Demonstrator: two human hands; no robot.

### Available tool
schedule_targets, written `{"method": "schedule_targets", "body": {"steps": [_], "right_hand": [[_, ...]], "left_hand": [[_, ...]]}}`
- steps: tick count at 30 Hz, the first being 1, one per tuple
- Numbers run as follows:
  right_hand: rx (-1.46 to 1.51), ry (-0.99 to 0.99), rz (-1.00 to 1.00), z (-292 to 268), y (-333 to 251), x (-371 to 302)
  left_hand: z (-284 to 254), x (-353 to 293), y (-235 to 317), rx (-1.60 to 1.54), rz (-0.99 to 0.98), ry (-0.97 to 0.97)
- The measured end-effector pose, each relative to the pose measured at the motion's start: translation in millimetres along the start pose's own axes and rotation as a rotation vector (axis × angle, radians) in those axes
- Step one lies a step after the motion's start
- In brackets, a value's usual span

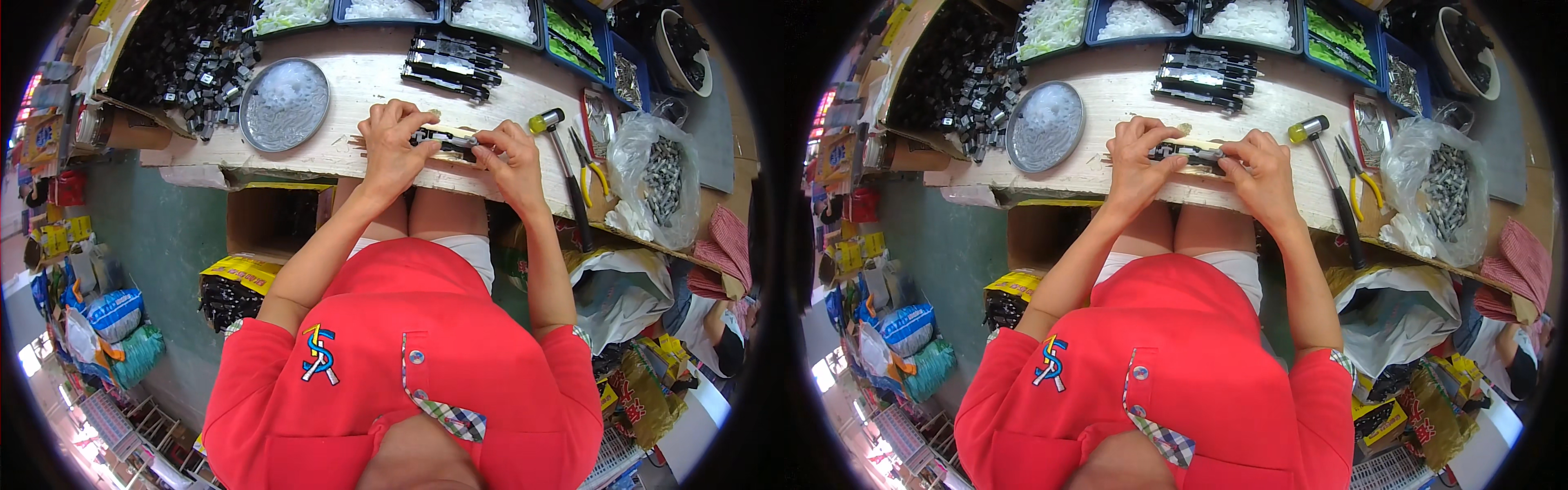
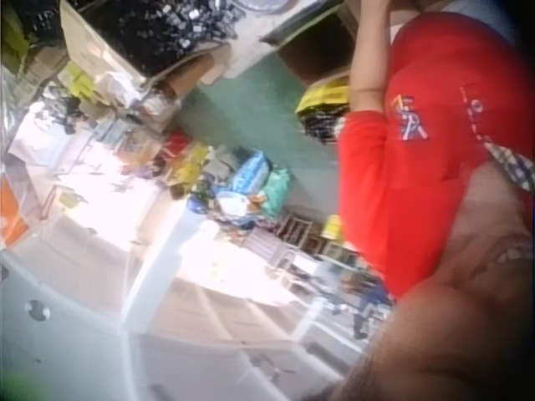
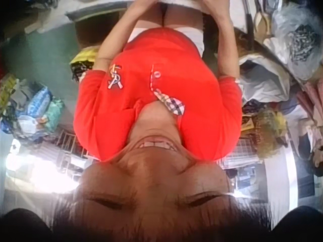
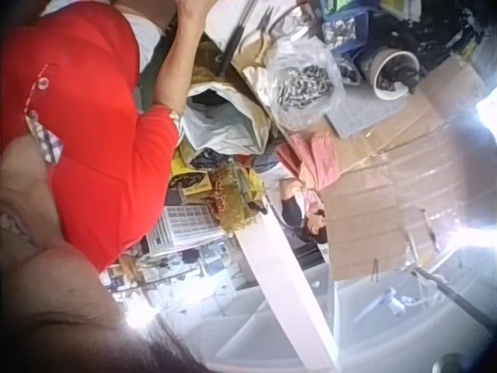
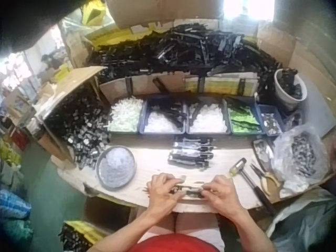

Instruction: Assembling small mechanical components for toys using hands and a rubber mallet.

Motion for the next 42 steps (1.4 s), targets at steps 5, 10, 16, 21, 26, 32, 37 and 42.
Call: {"method": "schedule_targets", "body": {"steps": [5,10,16,21,26,32,37,42], "right_hand": [[0.03,0.003,0.012,3,8,-2],[-0.208,-0.003,-0.227,-5,-23,1],[-0.459,-0.102,-0.508,2,-43,-3],[-0.339,-0.22,-0.497,4,-36,1],[-0.136,-0.353,-0.333,5,-17,14],[-0.728,0.185,-0.25,-118,36,76],[-1.015,0.013,0.083,-150,108,119],[-1.147,-0.228,0.034,-138,120,149]], "left_hand": [[-1,-4,4,-0.001,0.077,0.04],[-2,-3,6,0.026,0.117,0.037],[1,1,7,0.046,0.118,0.01],[2,5,12,0.042,0.136,-0.006],[1,2,4,0.051,0.088,-0.025],[1,-5,11,0.044,0.108,-0.044],[1,-6,9,0.051,0.104,-0.044],[-4,-4,5,0.119,0.102,0.001]]}}
Point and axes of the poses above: each hand's wrist, its own x-axis towards the middle knuckle, its own z-axis out of the palm, y = z × x, the point moved 10 cm from there along x, towards the middle knuckle, and after that the axes turned 10 degrees about -z, right-handed, at the moved point
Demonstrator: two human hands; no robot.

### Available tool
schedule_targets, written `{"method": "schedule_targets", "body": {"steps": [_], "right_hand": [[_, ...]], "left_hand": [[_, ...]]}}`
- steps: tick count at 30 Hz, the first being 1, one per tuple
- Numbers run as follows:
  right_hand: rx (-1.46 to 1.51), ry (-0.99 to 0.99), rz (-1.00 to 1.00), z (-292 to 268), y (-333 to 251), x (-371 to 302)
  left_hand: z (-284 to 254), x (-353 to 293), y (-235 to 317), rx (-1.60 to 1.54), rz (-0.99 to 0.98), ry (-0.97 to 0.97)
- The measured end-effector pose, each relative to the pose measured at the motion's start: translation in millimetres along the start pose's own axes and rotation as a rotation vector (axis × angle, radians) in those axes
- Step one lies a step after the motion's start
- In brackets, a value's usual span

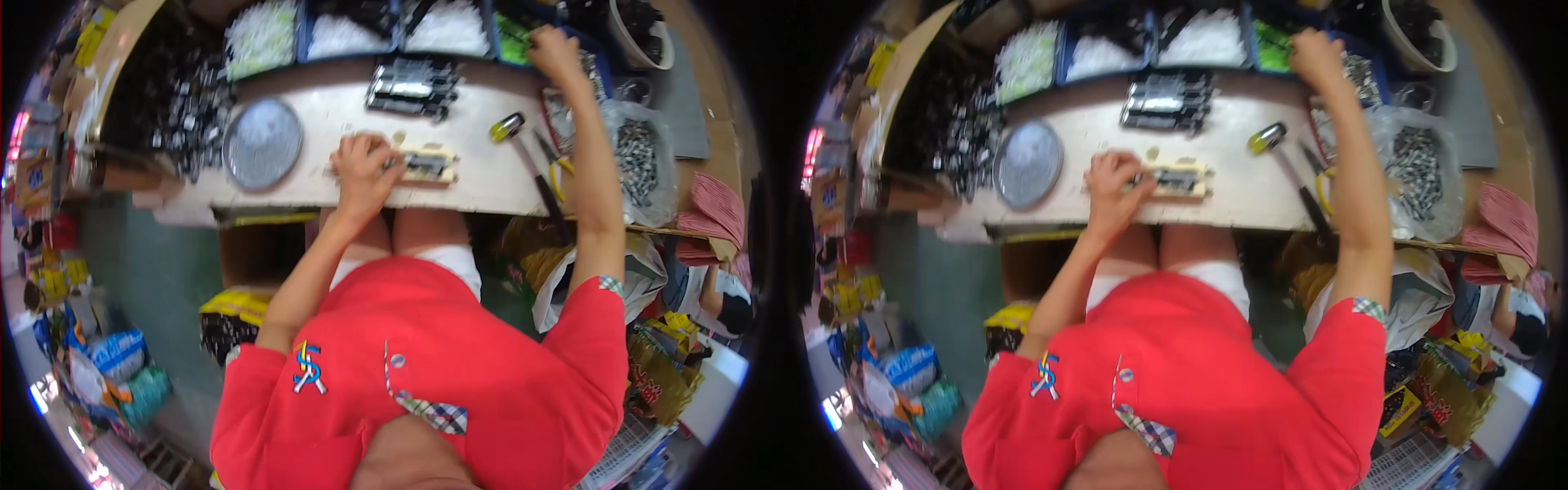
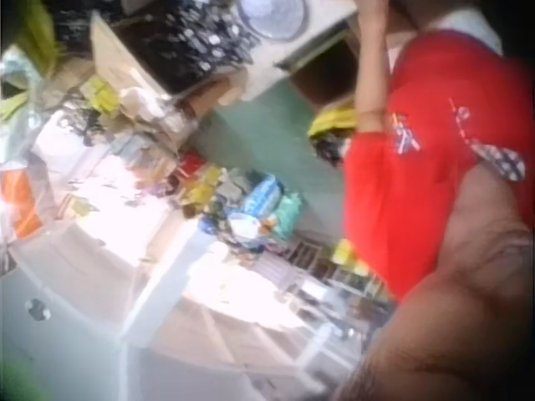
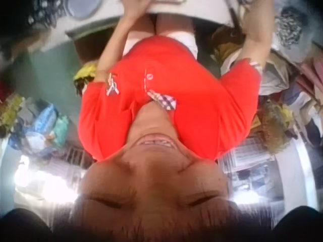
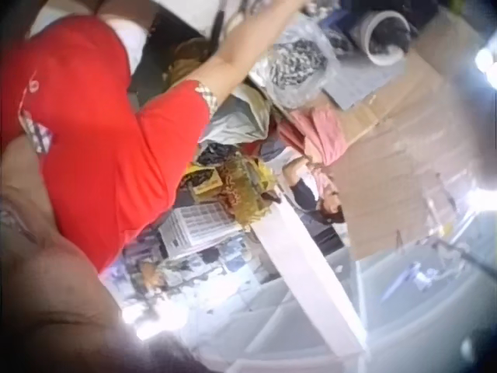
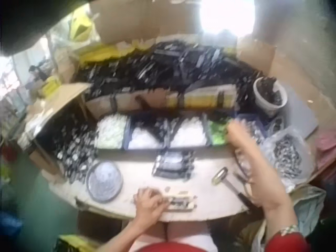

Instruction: Assembling small mechanical components for toys using hands and a rubber mallet.

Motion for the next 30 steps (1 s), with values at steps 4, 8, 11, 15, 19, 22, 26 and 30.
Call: {"method": "schedule_targets", "body": {"steps": [4,8,11,15,19,22,26,30], "right_hand": [[0.611,0.499,0.17,-44,41,-41],[1.679,0.515,0.096,-53,-65,-69],[1.824,0.295,-0.022,-54,-168,-98],[2.103,0.17,0.071,-43,-221,-124],[1.944,0.124,0.125,-31,-211,-129],[1.839,0.3,0.179,-26,-172,-141],[1.568,0.303,0.147,-27,-160,-154],[1.501,0.329,0.202,-22,-152,-162]], "left_hand": [[-15,6,0,-0.25,0.023,-0.009],[-33,2,-10,-0.312,-0.023,0.014],[-45,1,10,-0.281,0.073,0.04],[-37,-3,27,-0.174,0.246,0.003],[-37,-2,24,-0.083,0.315,-0.023],[-28,0,16,-0.054,0.312,-0.112],[-20,3,20,0.055,0.351,-0.16],[-11,8,18,0.123,0.361,-0.221]]}}
Point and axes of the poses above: each hand's wrist, its own x-axis towards the middle knuckle, its own z-axis out of the palm, y = z × x, the point moved 10 cm from there along x, towards the middle knuckle, and after that the axes turned 10 degrees about -z, right-handed, at the moved point
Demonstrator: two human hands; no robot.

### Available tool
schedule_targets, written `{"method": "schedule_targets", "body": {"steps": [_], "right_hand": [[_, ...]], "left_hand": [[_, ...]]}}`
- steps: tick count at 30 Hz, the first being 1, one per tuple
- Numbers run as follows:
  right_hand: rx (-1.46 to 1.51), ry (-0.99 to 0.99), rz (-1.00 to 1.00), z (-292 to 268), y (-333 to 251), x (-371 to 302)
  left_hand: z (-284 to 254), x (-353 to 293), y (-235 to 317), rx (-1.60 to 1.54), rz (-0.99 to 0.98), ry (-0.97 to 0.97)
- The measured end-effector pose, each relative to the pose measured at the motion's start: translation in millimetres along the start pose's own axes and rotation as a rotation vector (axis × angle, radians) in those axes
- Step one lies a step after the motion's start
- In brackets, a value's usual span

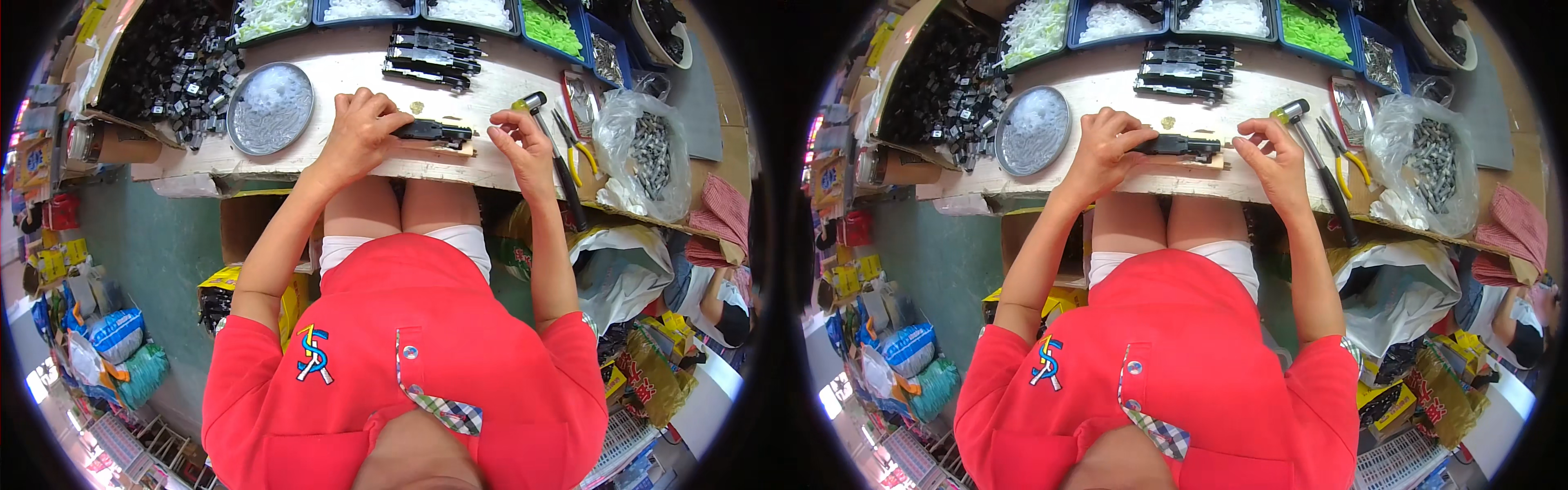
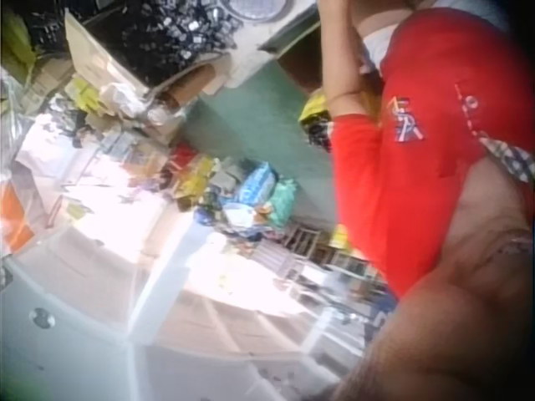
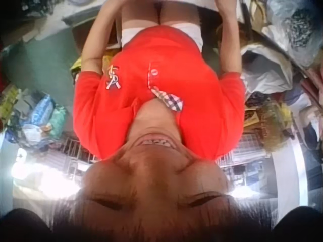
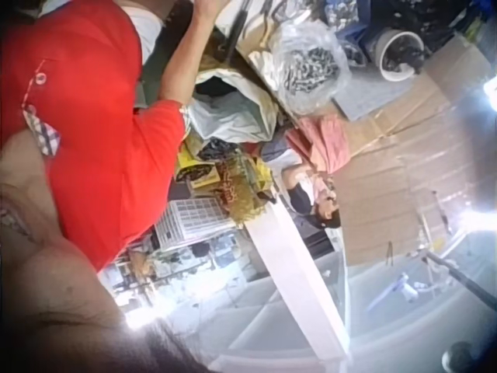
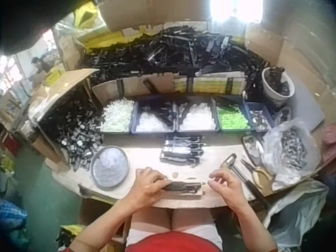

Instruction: Assembling small mechanical components for toys using hands and a rubber mallet.

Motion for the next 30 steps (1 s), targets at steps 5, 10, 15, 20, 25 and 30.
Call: {"method": "schedule_targets", "body": {"steps": [5,10,15,20,25,30], "right_hand": [[-0.122,-0.036,-0.037,-2,3,-4],[-0.241,0.003,-0.085,-19,0,-7],[-0.796,0.069,-0.302,-53,-13,-16],[-1.338,0.018,-0.174,-63,14,-25],[-1.056,-0.009,-0.121,-61,19,-22],[-0.598,-0.182,-0.061,-4,-45,-29]], "left_hand": [[3,3,-4,0.018,-0.03,-0.086],[5,2,-3,-0.072,0.019,-0.114],[9,0,1,0.003,0.057,-0.149],[9,-2,7,0.111,0.1,-0.169],[18,-5,8,0.229,0.142,-0.223],[19,-2,15,0.3,0.184,-0.251]]}}
Point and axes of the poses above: each hand's wrist, its own x-axis towards the middle knuckle, its own z-axis out of the palm, y = z × x, the point moved 10 cm from there along x, towards the middle knuckle, and after that the axes turned 10 degrees about -z, right-handed, at the moved point
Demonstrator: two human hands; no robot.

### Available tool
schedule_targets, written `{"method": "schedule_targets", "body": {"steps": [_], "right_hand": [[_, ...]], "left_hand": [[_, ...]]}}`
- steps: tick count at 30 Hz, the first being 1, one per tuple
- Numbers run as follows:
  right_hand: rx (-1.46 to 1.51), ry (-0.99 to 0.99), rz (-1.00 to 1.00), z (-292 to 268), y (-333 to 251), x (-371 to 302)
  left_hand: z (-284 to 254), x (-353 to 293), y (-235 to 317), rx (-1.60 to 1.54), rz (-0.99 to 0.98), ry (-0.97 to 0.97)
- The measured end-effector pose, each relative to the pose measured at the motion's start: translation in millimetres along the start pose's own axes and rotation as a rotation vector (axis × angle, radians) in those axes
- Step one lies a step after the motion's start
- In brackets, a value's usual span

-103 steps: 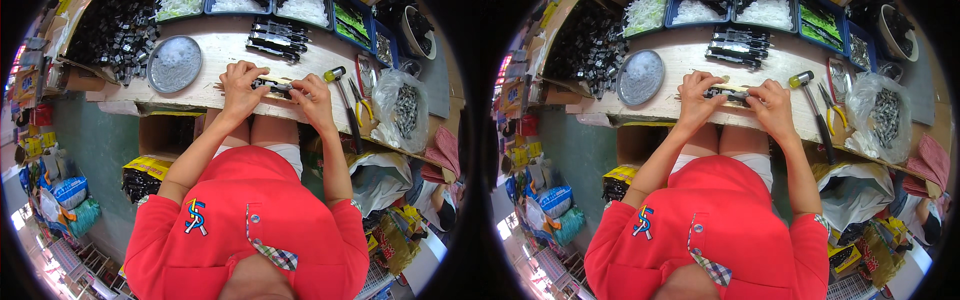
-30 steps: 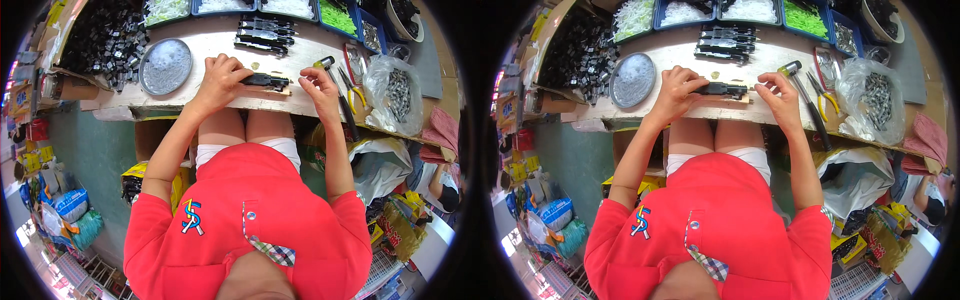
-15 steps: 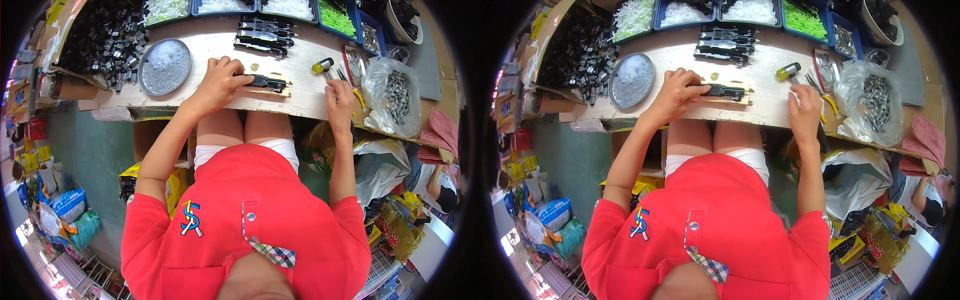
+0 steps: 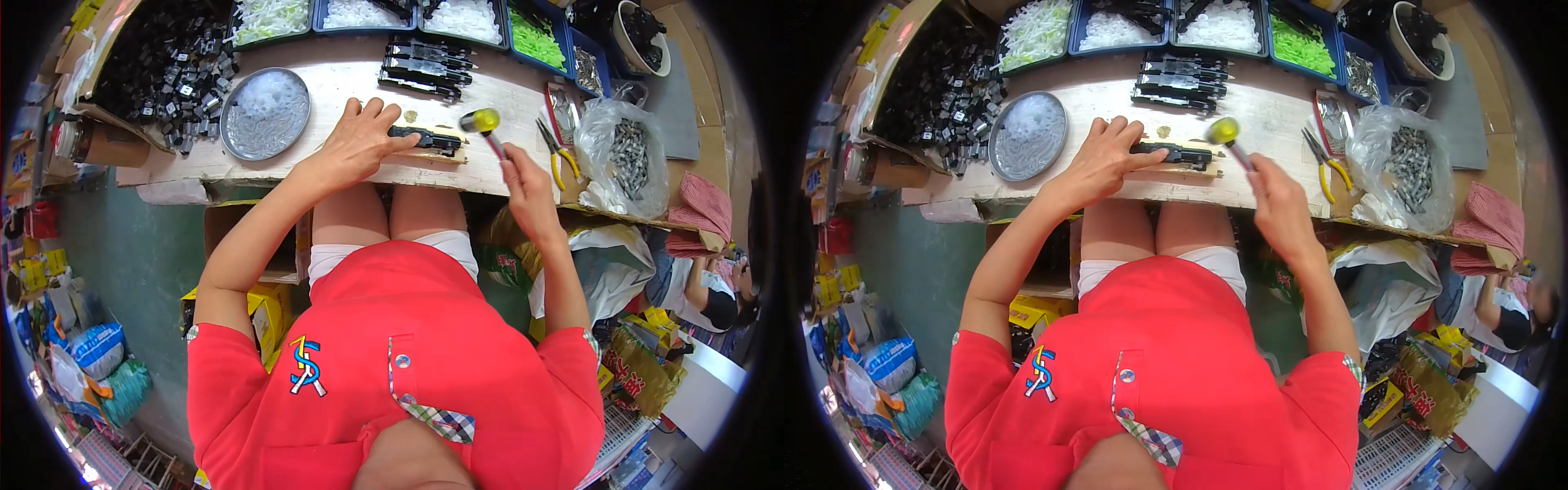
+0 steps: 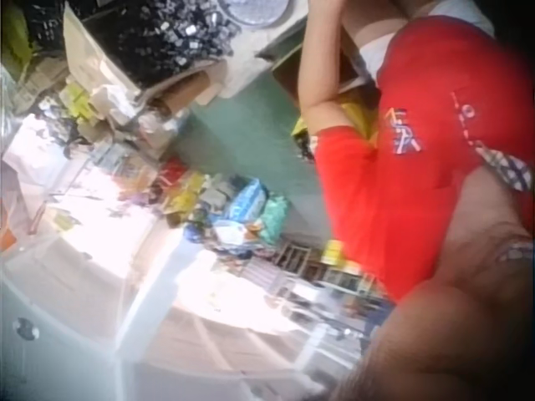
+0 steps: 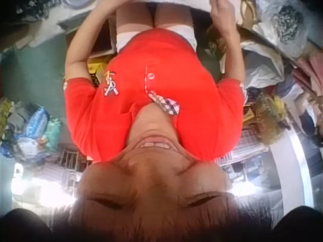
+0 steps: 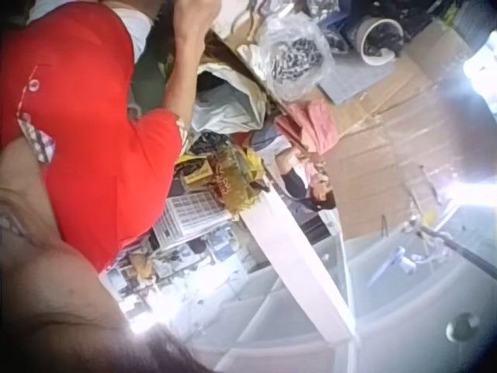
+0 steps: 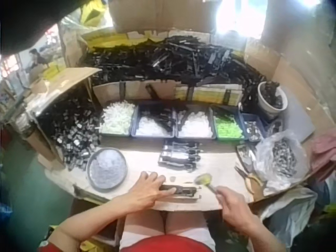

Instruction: Assembling small mechanical components for toys using hands and a rubber mallet.

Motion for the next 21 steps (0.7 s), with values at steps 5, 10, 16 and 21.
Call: {"method": "schedule_targets", "body": {"steps": [5,10,16,21], "right_hand": [[-0.293,-0.173,-0.137,23,-30,5],[-0.314,0.073,-0.259,-8,-63,12],[-0.424,-0.23,-0.121,28,-35,14],[-0.477,-0.244,-0.109,35,-27,8]], "left_hand": [[2,-1,4,0.041,0.027,0.009],[3,1,7,0.081,0.025,-0.036],[3,1,13,0.065,0.067,0.013],[4,6,9,0.0,0.032,-0.085]]}}
Point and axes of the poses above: each hand's wrist, its own x-axis towards the middle knuckle, its own z-axis out of the palm, y = z × x, the point moved 10 cm from there along x, towards the middle knuckle, and after that the axes turned 10 degrees about -z, right-handed, at the moved point
